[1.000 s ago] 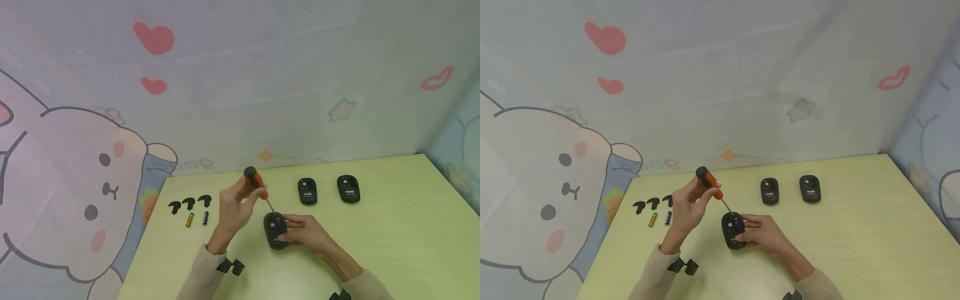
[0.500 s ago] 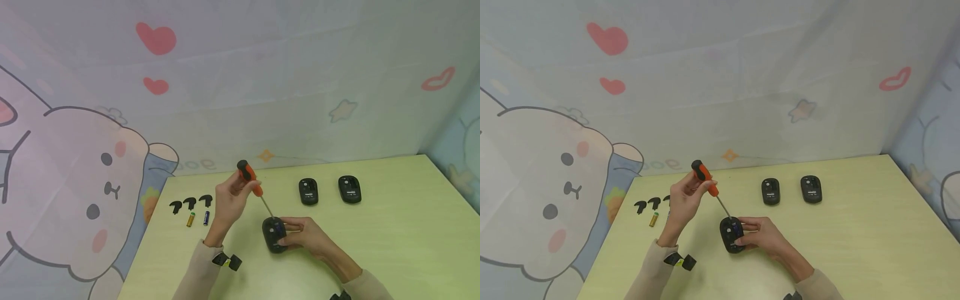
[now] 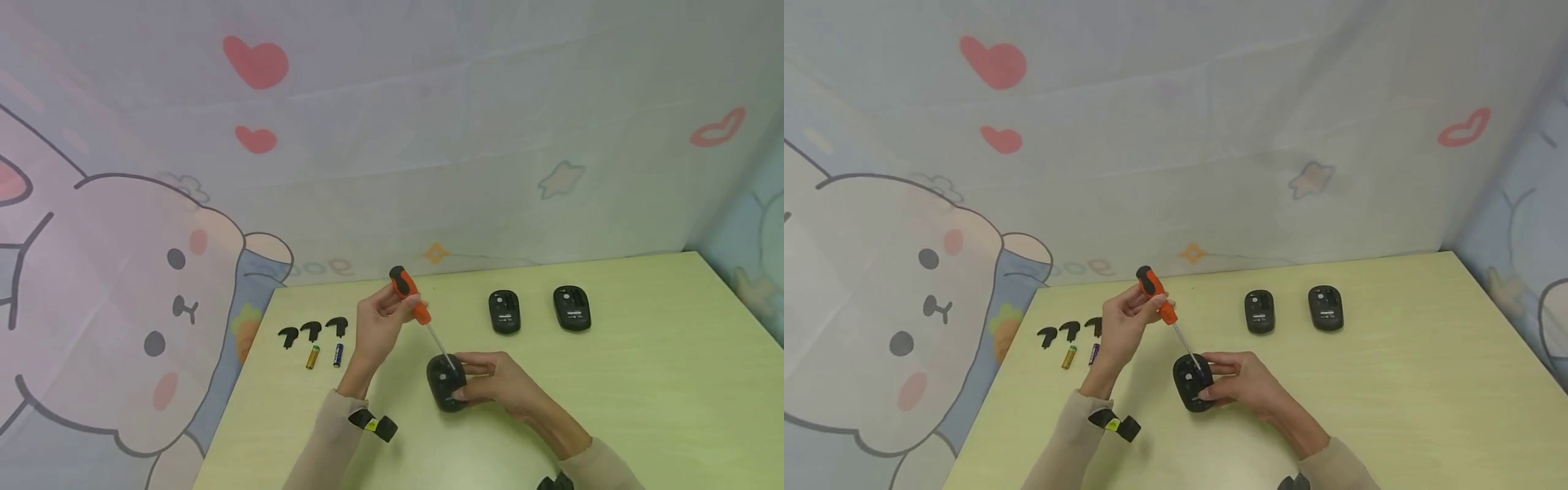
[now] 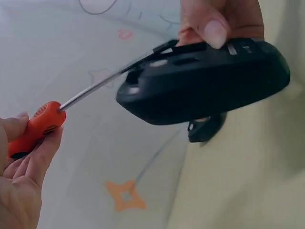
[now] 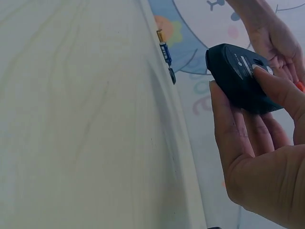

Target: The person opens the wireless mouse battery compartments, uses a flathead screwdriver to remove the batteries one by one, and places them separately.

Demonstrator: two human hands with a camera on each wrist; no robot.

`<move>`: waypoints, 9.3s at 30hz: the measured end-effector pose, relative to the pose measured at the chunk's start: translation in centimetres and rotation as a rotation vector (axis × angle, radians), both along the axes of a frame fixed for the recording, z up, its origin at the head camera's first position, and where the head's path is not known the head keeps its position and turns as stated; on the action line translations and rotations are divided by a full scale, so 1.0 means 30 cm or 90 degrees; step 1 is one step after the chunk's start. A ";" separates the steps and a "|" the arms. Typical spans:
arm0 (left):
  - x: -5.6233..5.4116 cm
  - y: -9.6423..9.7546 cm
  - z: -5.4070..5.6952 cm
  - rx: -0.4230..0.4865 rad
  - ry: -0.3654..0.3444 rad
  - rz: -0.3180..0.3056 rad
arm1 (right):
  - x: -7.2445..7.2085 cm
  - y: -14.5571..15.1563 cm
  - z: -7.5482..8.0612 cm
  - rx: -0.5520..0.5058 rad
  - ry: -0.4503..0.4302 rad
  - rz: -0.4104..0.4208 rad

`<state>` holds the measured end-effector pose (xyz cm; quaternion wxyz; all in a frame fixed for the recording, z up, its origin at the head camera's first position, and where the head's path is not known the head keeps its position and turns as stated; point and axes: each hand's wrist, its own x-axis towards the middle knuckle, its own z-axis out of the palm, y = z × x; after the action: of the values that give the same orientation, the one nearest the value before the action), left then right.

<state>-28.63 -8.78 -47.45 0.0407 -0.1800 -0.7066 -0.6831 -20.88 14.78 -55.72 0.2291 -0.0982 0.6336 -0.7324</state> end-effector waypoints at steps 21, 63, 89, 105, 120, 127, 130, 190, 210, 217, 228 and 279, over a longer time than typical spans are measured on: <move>0.134 0.045 0.088 -0.080 0.442 -0.034 | 0.010 0.014 0.013 -0.017 -0.045 -0.015; 0.057 0.000 0.069 -0.055 0.191 0.043 | 0.005 0.011 0.018 -0.016 -0.025 0.026; 0.121 0.025 0.106 -0.125 0.454 -0.029 | 0.012 -0.016 0.022 0.005 -0.029 -0.016; 0.054 -0.023 0.061 -0.019 0.146 0.016 | 0.018 -0.002 0.049 0.053 0.016 0.019; 0.046 -0.010 0.021 0.046 0.071 0.034 | 0.003 0.001 0.048 0.048 -0.011 0.006; -0.012 -0.062 0.065 0.133 -0.043 0.055 | -0.002 0.022 0.027 0.015 -0.030 0.009; -0.059 -0.084 0.056 0.138 -0.124 0.051 | -0.001 0.038 0.021 0.006 -0.026 0.007; -0.236 -0.195 -0.312 -0.361 -0.294 0.172 | -0.030 0.139 0.049 -0.046 -0.047 0.009; -0.075 -0.083 -0.129 -0.478 0.051 0.196 | -0.033 0.141 0.050 -0.047 -0.041 0.005; 0.064 0.010 -0.047 -0.560 0.213 0.025 | -0.025 0.135 0.053 -0.015 -0.042 -0.015; 0.159 0.069 -0.064 -0.717 0.457 -0.075 | -0.021 0.126 0.047 0.021 -0.021 -0.025; 0.212 0.122 -0.158 -0.507 0.603 -0.092 | -0.016 0.100 0.022 0.014 -0.006 -0.004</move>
<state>-22.26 -5.11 -52.19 0.2331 -0.5118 -0.7986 -0.2142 -21.35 17.78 -55.05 0.2305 -0.0902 0.6412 -0.7264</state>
